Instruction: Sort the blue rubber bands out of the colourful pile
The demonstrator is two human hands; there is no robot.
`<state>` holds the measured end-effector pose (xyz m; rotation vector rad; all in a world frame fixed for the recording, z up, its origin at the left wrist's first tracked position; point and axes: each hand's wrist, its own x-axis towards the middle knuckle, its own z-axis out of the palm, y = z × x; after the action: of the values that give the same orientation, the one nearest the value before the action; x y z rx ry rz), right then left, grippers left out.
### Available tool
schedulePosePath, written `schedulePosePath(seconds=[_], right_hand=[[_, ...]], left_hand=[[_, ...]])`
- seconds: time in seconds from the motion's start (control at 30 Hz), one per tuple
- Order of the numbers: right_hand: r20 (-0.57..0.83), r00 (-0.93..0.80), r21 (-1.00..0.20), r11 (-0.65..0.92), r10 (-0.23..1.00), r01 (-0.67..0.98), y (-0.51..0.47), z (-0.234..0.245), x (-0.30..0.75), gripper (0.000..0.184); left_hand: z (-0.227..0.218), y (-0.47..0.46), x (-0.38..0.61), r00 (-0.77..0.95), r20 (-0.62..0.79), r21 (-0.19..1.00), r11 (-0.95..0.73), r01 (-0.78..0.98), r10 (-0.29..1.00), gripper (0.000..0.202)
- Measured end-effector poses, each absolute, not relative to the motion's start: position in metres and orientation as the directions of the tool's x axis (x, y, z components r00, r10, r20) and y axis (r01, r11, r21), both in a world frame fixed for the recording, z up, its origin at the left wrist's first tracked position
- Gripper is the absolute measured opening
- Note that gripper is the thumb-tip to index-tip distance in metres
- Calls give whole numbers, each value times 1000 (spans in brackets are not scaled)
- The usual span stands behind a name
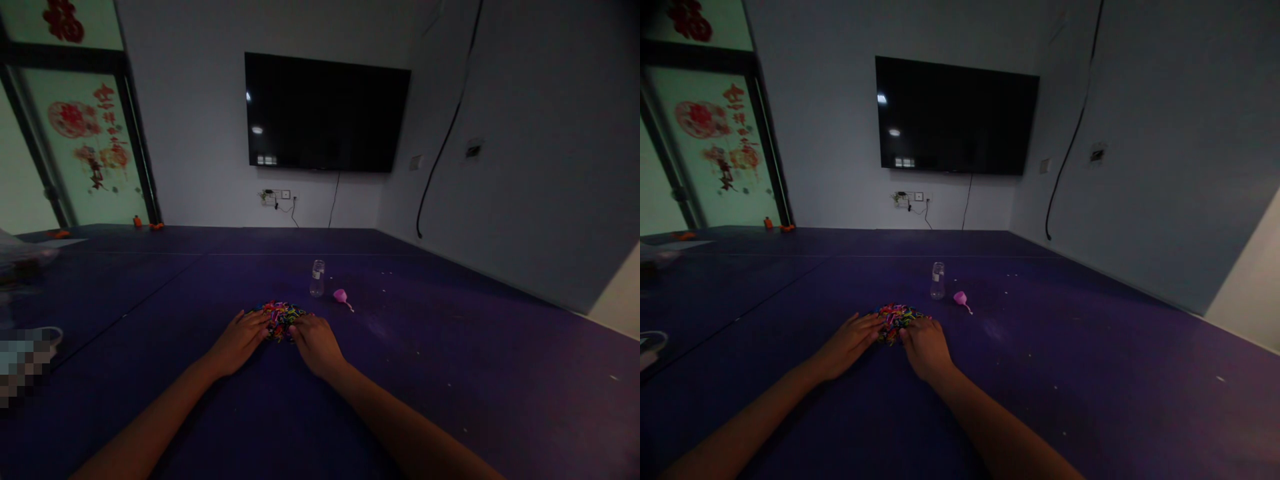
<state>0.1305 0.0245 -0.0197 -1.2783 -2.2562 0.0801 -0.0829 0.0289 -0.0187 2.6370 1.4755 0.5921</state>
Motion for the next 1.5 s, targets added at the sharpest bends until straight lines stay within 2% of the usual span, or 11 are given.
schedulePosePath(seconds=[0.2,0.47,0.63,0.77,0.87,1.0,1.27,1.5], right_hand=[[419,-413,-301,553,809,777,25,-20,131,34],[416,-418,-290,553,808,781,26,-20,131,34],[416,-418,-285,552,808,784,25,-19,132,35],[418,-406,-296,544,813,785,24,-19,132,35],[414,-409,-297,546,813,784,24,-19,132,34],[404,-410,-288,539,817,791,25,-19,133,35],[420,-420,-294,558,805,776,25,-20,134,36],[410,-424,-304,559,808,772,26,-20,134,36]], left_hand=[[-19,32,-84,461,287,243,-529,813,840,50],[-25,34,-88,440,378,258,-549,795,814,45],[-19,35,-85,349,508,411,-578,705,787,40],[-6,30,-86,168,536,577,-505,642,827,30],[1,30,-93,71,429,717,-387,579,901,24],[2,33,-102,126,205,828,-240,506,971,22],[1,31,-105,342,6,803,-209,559,940,26],[1,30,-109,315,-69,782,-145,607,947,32]])
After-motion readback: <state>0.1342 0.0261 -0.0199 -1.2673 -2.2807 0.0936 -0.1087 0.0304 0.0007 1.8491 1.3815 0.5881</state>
